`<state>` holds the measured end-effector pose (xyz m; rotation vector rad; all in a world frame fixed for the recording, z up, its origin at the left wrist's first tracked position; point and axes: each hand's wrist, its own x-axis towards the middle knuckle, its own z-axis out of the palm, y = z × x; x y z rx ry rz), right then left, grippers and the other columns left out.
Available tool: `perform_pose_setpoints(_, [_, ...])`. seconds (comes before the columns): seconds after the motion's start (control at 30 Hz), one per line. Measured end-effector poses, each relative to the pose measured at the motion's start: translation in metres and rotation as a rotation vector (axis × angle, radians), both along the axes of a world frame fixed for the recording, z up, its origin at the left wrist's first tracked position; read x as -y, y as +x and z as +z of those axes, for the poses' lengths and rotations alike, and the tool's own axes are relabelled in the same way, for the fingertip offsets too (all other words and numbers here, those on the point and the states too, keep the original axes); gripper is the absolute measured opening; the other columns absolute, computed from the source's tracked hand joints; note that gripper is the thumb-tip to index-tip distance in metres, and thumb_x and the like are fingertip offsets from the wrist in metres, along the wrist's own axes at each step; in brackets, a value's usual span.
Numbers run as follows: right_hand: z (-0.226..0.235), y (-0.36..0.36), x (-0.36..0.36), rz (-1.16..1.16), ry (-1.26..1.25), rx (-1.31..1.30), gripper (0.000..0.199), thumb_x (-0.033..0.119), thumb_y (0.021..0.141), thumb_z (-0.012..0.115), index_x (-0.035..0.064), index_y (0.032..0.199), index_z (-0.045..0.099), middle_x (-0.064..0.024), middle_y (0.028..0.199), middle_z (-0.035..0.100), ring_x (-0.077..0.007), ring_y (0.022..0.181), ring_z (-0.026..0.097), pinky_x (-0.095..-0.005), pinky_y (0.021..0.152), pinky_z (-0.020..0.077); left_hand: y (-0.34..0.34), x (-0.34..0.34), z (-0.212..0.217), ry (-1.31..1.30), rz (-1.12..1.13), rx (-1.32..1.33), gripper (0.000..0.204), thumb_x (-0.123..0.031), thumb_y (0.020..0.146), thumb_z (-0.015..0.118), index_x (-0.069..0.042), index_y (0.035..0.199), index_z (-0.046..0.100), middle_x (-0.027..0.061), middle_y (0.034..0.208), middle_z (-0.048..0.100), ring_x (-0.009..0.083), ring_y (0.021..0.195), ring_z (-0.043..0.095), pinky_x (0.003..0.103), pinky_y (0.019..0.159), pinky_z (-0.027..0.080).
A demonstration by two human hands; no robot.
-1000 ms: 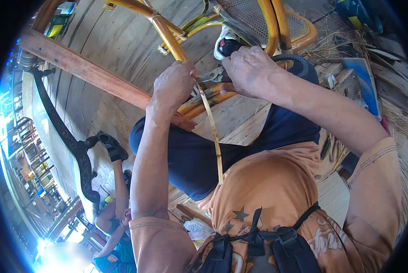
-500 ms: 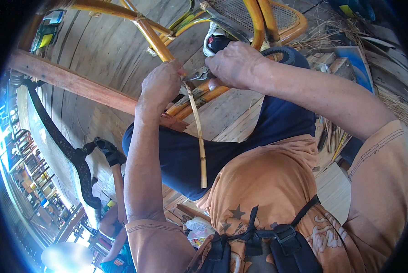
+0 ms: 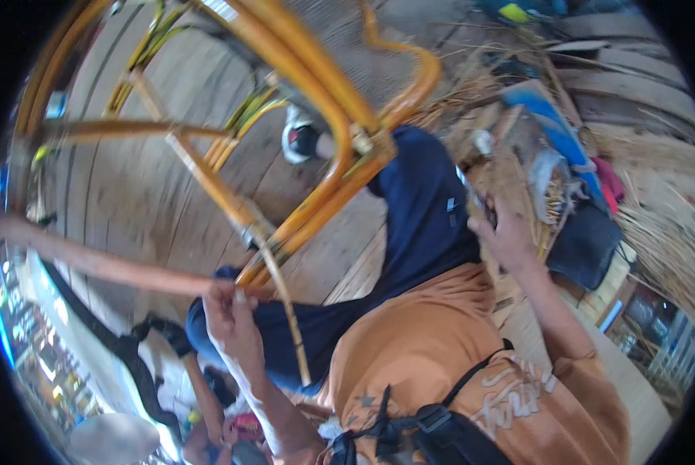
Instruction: Repairing a rattan chair by weaving strips and securing them with a hammer and nails.
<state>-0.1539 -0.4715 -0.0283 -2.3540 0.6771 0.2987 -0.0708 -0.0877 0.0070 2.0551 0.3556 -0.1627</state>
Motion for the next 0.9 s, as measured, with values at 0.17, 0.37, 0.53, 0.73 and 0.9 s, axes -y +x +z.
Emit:
perform_pose_setpoints(0.17, [-0.061,-0.127,0.028,-0.099,-0.088,-0.405,0.06,0.045,0.08,0.06,0.0011,0.119,0.048,-0.0234,0.102,0.057,-0.0395,0.098,0.054,-0.0437,0.084,0.0432,-0.023,0.013,-0.031,-0.399,0.233,-0.25,0.029,-0.03,0.097,0.045,-0.003,0.101,0.053,0.0051,0.084,0.058,0.0101,0.066,0.057,0.019,0.056,0.046])
perform_pose_setpoints(0.37, [-0.062,-0.148,0.025,0.163,-0.315,-0.513,0.059,0.043,0.077,0.061,0.0004,0.117,0.051,-0.0222,0.109,0.056,-0.0366,0.104,0.052,-0.0428,0.089,0.0416,-0.007,0.015,-0.054,-0.809,0.302,-0.527,0.055,-0.055,0.093,0.036,-0.003,0.098,0.056,0.0085,0.083,0.062,0.0217,0.066,0.063,0.027,0.054,0.048])
perform_pose_setpoints(0.53, [-0.074,-0.117,0.042,-0.095,-0.134,-0.211,0.028,0.021,0.081,0.059,0.0013,0.1,0.059,-0.0194,0.096,0.061,-0.0365,0.091,0.058,-0.041,0.08,0.0465,0.002,0.02,-0.054,-0.838,0.289,-0.518,0.047,-0.05,0.093,0.038,-0.007,0.088,0.057,0.0076,0.08,0.062,0.0206,0.069,0.062,0.029,0.058,0.048])
perform_pose_setpoints(0.73, [-0.092,-0.123,0.015,-0.192,-0.031,-0.105,0.013,0.011,0.083,0.059,-0.0009,0.088,0.058,-0.0189,0.082,0.061,-0.0321,0.078,0.061,-0.0362,0.068,0.0468,0.004,0.023,-0.064,-0.734,0.269,-0.528,0.037,-0.039,0.094,0.041,-0.006,0.087,0.056,0.0086,0.08,0.063,0.021,0.072,0.063,0.028,0.059,0.049])
perform_pose_setpoints(0.9, [-0.083,-0.115,0.004,-0.143,-0.064,-0.171,0.015,0.014,0.085,0.057,-0.0003,0.089,0.058,-0.0191,0.083,0.061,-0.0327,0.077,0.061,-0.0376,0.068,0.0464,-0.001,0.026,-0.058,-0.655,0.269,-0.446,0.03,-0.032,0.094,0.045,-0.005,0.089,0.056,0.0094,0.081,0.063,0.0213,0.074,0.063,0.028,0.061,0.049])
